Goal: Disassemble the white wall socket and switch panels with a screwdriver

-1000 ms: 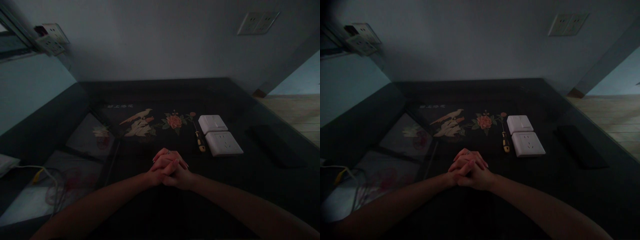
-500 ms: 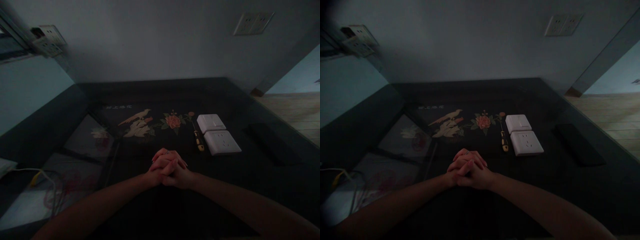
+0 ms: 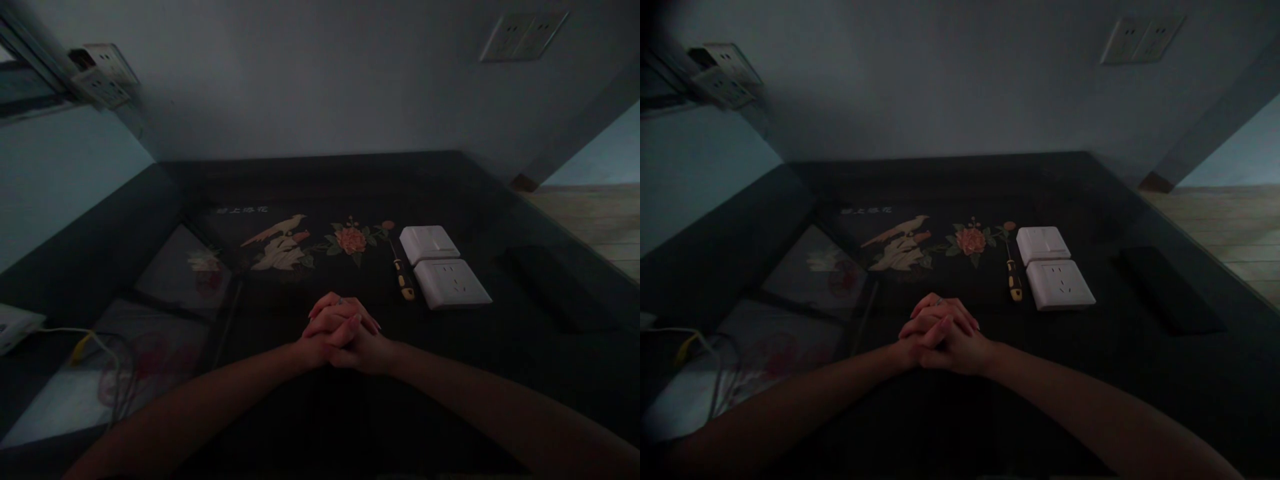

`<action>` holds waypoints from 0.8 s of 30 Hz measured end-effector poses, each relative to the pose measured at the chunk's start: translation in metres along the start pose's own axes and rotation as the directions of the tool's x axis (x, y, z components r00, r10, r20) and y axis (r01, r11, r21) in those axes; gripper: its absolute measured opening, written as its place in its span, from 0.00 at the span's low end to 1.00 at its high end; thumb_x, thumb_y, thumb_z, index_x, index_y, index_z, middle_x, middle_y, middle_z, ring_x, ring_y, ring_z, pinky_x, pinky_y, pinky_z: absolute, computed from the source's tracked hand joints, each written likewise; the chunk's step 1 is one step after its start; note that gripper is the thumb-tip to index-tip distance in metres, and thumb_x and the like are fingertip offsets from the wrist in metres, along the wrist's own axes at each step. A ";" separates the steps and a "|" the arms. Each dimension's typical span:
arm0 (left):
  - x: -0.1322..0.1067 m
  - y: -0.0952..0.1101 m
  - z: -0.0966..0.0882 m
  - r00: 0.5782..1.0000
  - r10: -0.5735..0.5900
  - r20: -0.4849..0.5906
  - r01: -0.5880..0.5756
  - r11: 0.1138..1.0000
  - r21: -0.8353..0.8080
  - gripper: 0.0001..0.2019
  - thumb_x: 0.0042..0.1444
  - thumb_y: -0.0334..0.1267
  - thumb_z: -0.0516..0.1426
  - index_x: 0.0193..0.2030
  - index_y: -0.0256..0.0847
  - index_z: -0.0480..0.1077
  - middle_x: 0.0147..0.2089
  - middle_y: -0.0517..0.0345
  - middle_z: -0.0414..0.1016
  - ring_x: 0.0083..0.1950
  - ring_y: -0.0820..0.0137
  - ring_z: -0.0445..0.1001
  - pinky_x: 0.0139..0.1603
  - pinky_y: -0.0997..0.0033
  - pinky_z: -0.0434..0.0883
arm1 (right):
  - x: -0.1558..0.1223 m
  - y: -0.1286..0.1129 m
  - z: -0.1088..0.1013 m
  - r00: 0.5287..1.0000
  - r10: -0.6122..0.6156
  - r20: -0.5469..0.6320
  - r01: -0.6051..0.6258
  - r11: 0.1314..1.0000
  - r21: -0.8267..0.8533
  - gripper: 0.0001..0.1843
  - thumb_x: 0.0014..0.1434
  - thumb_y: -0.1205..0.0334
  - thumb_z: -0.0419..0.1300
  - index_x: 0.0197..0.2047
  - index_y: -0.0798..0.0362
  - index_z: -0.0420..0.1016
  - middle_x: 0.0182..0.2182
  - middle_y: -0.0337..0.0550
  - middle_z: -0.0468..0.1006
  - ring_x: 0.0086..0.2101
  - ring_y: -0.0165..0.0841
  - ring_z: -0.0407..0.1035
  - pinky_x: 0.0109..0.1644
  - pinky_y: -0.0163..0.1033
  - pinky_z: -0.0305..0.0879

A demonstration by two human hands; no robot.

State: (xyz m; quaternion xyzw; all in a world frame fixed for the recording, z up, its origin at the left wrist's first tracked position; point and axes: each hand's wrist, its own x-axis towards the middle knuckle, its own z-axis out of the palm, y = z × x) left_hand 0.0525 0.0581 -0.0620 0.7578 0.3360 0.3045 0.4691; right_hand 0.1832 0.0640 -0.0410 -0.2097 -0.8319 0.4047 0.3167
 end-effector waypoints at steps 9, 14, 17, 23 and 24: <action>-0.001 0.004 -0.002 0.991 -0.133 0.004 0.132 0.984 0.122 0.11 0.65 0.38 0.52 0.44 0.48 0.77 0.49 0.57 0.81 0.52 0.61 0.75 0.50 0.62 0.72 | -0.002 0.004 -0.001 0.999 -0.008 0.042 0.007 1.000 0.009 0.14 0.59 0.58 0.61 0.48 0.48 0.77 0.48 0.46 0.70 0.52 0.41 0.66 0.53 0.50 0.70; -0.002 0.007 -0.001 0.971 -0.238 0.028 0.230 0.956 0.181 0.16 0.66 0.43 0.58 0.57 0.39 0.69 0.58 0.49 0.72 0.53 0.60 0.75 0.52 0.53 0.76 | -0.003 0.004 -0.001 0.999 -0.002 0.050 0.001 1.000 0.024 0.14 0.58 0.57 0.61 0.48 0.47 0.77 0.49 0.45 0.70 0.51 0.42 0.66 0.53 0.53 0.69; -0.001 0.005 0.001 0.962 -0.267 0.062 0.250 0.948 0.199 0.17 0.65 0.43 0.59 0.56 0.38 0.70 0.57 0.49 0.72 0.53 0.59 0.75 0.52 0.53 0.76 | -0.003 0.003 -0.001 0.998 0.013 0.056 -0.015 0.999 0.034 0.14 0.59 0.58 0.61 0.49 0.44 0.76 0.49 0.44 0.71 0.52 0.42 0.65 0.54 0.52 0.68; 0.001 0.005 -0.001 0.963 -0.238 0.128 0.214 0.960 0.181 0.17 0.64 0.38 0.47 0.49 0.45 0.76 0.49 0.63 0.79 0.58 0.63 0.72 0.54 0.66 0.69 | -0.002 0.002 -0.001 0.999 -0.006 0.049 0.003 0.999 0.053 0.15 0.59 0.58 0.60 0.50 0.45 0.75 0.50 0.44 0.70 0.52 0.43 0.65 0.54 0.52 0.67; 0.001 0.006 -0.002 0.964 -0.231 0.131 0.207 0.963 0.174 0.18 0.63 0.37 0.46 0.49 0.45 0.75 0.48 0.63 0.80 0.59 0.63 0.71 0.53 0.67 0.68 | -0.001 0.002 -0.001 0.999 -0.008 0.046 0.006 0.998 0.055 0.15 0.59 0.58 0.60 0.50 0.45 0.75 0.49 0.44 0.70 0.52 0.43 0.65 0.55 0.52 0.67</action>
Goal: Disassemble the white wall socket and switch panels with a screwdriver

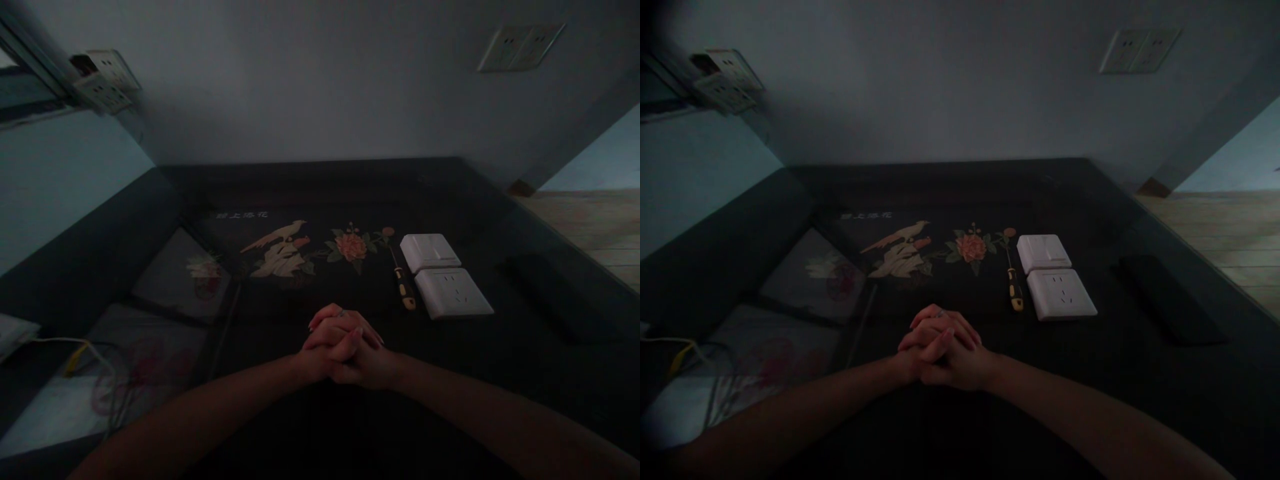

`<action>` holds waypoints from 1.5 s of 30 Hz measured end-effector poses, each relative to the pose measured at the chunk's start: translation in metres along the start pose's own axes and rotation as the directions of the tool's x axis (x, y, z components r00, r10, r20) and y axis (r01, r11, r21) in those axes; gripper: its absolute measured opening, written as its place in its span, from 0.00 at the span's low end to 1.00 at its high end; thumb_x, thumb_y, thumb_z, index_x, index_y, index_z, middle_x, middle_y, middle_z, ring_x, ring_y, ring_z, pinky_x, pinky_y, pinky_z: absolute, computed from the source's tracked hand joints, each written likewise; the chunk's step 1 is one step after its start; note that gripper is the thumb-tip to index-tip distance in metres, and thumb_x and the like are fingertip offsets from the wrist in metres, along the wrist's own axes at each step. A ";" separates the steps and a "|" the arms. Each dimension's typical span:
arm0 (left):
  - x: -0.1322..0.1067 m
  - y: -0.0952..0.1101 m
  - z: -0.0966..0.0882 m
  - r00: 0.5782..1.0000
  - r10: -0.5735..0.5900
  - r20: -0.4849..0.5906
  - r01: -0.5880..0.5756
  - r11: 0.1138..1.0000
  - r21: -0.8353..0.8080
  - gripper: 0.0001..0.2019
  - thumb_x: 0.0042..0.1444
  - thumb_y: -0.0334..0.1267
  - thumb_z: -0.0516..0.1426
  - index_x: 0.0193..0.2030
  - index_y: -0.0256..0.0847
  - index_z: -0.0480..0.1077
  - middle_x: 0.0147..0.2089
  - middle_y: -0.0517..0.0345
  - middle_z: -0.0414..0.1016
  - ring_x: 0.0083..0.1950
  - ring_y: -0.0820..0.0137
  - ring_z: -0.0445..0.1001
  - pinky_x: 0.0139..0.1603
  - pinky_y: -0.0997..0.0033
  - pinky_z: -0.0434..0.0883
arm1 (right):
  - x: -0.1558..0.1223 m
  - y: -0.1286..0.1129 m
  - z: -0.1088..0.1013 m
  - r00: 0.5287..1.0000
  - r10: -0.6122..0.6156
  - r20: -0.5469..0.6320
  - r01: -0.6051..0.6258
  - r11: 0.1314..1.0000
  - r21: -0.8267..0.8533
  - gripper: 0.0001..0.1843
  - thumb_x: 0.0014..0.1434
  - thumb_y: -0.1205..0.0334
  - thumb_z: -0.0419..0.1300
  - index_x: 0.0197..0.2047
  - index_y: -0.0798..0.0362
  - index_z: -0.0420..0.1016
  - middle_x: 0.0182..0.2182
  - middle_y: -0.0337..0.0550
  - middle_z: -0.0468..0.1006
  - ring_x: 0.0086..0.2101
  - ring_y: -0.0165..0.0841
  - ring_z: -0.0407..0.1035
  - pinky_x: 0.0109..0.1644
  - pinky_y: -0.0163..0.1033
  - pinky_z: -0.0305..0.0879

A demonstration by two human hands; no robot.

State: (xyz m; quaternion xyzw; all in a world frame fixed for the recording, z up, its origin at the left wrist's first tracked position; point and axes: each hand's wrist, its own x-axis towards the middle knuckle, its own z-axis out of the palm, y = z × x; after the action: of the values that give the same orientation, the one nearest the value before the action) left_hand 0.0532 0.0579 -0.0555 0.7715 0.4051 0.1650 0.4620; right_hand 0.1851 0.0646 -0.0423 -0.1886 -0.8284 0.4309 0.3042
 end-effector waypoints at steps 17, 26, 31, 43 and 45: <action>-0.004 0.007 -0.008 0.992 0.115 -0.056 -0.124 0.971 -0.206 0.18 0.57 0.42 0.45 0.44 0.51 0.75 0.53 0.61 0.79 0.59 0.58 0.72 0.60 0.57 0.67 | 0.001 0.000 -0.001 1.000 0.001 0.005 -0.001 1.000 -0.004 0.16 0.59 0.55 0.59 0.48 0.49 0.76 0.47 0.47 0.71 0.52 0.44 0.64 0.55 0.55 0.67; -0.002 0.001 -0.002 0.981 0.162 -0.107 -0.183 0.954 -0.237 0.13 0.52 0.41 0.49 0.38 0.53 0.74 0.49 0.62 0.80 0.58 0.59 0.74 0.62 0.56 0.67 | 0.000 0.002 0.002 1.000 0.008 -0.020 -0.008 1.000 -0.019 0.16 0.58 0.57 0.60 0.50 0.46 0.76 0.50 0.46 0.69 0.51 0.43 0.66 0.54 0.51 0.69; -0.003 0.003 0.000 0.987 0.115 -0.113 -0.140 0.960 -0.243 0.13 0.50 0.40 0.50 0.38 0.53 0.75 0.52 0.62 0.79 0.59 0.58 0.73 0.61 0.56 0.67 | 0.001 -0.004 -0.002 1.000 0.025 -0.015 -0.026 0.999 -0.044 0.14 0.59 0.57 0.60 0.48 0.46 0.77 0.49 0.45 0.68 0.51 0.43 0.65 0.57 0.52 0.66; -0.003 0.009 -0.009 0.995 0.093 -0.037 -0.098 0.980 -0.171 0.17 0.60 0.37 0.44 0.40 0.47 0.74 0.51 0.57 0.79 0.59 0.62 0.73 0.62 0.63 0.65 | 0.001 0.004 0.004 0.999 -0.015 -0.031 0.014 0.999 -0.040 0.17 0.58 0.57 0.59 0.51 0.47 0.74 0.49 0.46 0.67 0.52 0.43 0.63 0.55 0.52 0.66; -0.003 0.008 -0.009 0.995 0.089 -0.039 -0.094 0.983 -0.157 0.17 0.60 0.35 0.44 0.41 0.47 0.74 0.51 0.57 0.78 0.59 0.62 0.73 0.63 0.62 0.65 | 0.000 0.003 0.004 0.999 -0.011 -0.034 0.010 0.999 -0.038 0.16 0.59 0.56 0.59 0.50 0.47 0.74 0.50 0.46 0.66 0.53 0.44 0.63 0.56 0.52 0.66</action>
State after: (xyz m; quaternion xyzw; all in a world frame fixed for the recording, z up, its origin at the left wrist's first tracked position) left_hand 0.0498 0.0591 -0.0435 0.7472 0.3623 0.2302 0.5074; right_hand 0.1824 0.0641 -0.0462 -0.1975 -0.8321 0.4103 0.3167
